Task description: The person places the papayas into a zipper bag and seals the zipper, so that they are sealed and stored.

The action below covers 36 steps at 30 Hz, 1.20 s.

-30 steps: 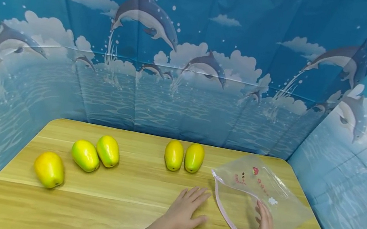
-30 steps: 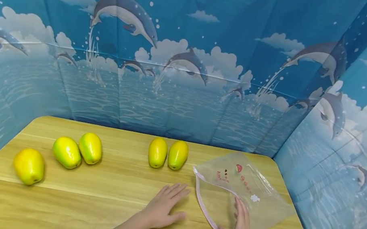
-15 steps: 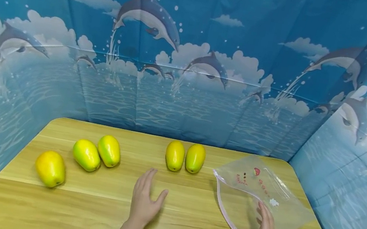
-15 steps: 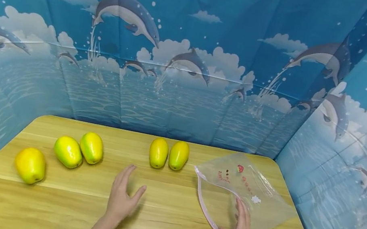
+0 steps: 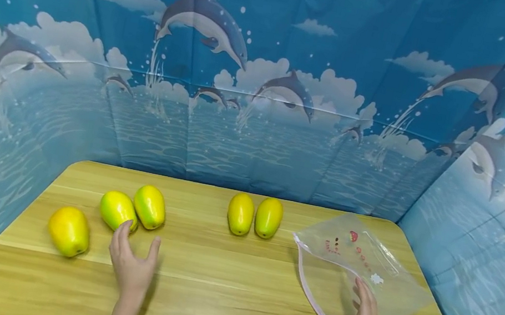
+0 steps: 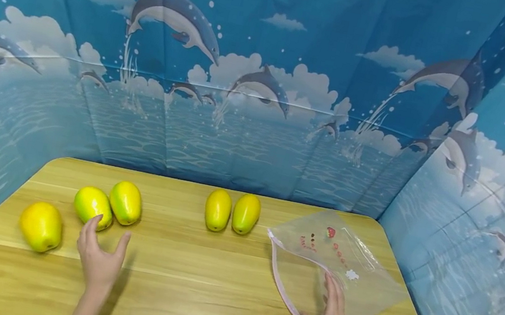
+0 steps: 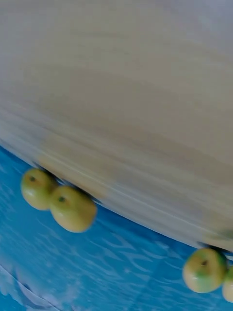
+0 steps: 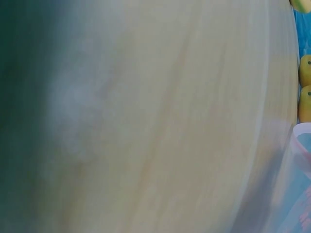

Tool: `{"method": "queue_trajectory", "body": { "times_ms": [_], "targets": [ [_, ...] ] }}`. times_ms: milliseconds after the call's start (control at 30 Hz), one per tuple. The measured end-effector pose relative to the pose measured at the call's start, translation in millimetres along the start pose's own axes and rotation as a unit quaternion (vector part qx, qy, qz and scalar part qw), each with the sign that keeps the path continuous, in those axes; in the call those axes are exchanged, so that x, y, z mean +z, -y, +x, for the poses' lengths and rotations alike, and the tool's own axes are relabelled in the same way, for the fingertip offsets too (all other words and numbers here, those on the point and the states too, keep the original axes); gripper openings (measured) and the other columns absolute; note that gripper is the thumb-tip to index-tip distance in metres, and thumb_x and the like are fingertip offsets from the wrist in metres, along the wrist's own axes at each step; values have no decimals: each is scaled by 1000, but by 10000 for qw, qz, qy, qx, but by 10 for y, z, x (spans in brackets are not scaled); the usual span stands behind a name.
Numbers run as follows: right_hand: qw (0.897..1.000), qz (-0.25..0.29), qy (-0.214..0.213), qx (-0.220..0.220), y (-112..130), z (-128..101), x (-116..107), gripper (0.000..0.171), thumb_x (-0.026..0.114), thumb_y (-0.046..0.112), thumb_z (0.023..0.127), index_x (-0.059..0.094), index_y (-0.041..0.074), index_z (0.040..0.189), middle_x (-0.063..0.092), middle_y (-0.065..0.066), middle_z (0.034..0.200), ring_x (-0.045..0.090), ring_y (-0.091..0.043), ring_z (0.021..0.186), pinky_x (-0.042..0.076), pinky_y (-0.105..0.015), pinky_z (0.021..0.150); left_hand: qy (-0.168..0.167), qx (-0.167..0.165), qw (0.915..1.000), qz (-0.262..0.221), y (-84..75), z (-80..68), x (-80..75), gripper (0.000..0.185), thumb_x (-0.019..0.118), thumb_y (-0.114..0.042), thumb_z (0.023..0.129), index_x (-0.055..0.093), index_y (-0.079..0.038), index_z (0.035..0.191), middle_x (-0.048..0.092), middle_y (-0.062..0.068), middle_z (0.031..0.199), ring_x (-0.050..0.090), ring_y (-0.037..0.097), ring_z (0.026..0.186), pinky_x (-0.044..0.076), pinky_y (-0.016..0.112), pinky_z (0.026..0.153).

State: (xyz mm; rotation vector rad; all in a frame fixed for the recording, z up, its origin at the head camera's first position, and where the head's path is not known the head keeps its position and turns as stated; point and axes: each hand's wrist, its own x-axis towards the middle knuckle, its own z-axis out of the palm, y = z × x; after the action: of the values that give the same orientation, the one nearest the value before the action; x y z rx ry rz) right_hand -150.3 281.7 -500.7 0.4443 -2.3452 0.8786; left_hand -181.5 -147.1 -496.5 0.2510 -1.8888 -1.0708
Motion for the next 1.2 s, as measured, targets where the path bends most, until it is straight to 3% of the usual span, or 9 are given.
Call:
{"method": "queue_trajectory", "body": {
  "times_ms": [200, 433, 700, 1200],
  "targets": [
    [10000, 11, -31, -40, -8, -1, 11, 117, 78, -24, 37, 24, -6, 140, 32, -30, 132, 23, 7, 122, 24, 3, 92, -694, -378, 9963, 327, 168, 173, -218, 66, 75, -10, 69, 44, 6, 125, 43, 24, 127, 35, 38, 119, 25, 49, 103],
    [9999, 30, -69, -67, 1, 1, 16, 117, 78, -24, 37, 25, -6, 140, 33, -30, 131, 24, 5, 121, 25, 2, 92, -1294, -807, 9873, 452, 352, 265, -391, 67, 76, -5, 67, 43, 3, 125, 42, 22, 127, 34, 35, 120, 23, 42, 105],
    [10000, -43, -62, -25, 9, 2, 12, 117, 79, -24, 37, 25, -6, 139, 34, -30, 131, 23, 6, 121, 24, 3, 92, -1436, -1328, 9791, 561, 489, 290, -509, 72, 77, -4, 67, 40, -1, 129, 37, 19, 132, 30, 30, 124, 19, 35, 108],
    [9999, -115, -32, 37, -19, -6, 10, 117, 80, -22, 38, 24, -5, 140, 32, -29, 133, 22, 9, 121, 24, 3, 92, -1387, -2009, 9685, 489, 692, 354, -591, 67, 76, -5, 70, 41, 2, 127, 38, 21, 128, 31, 34, 120, 20, 36, 105]
  ]
}}
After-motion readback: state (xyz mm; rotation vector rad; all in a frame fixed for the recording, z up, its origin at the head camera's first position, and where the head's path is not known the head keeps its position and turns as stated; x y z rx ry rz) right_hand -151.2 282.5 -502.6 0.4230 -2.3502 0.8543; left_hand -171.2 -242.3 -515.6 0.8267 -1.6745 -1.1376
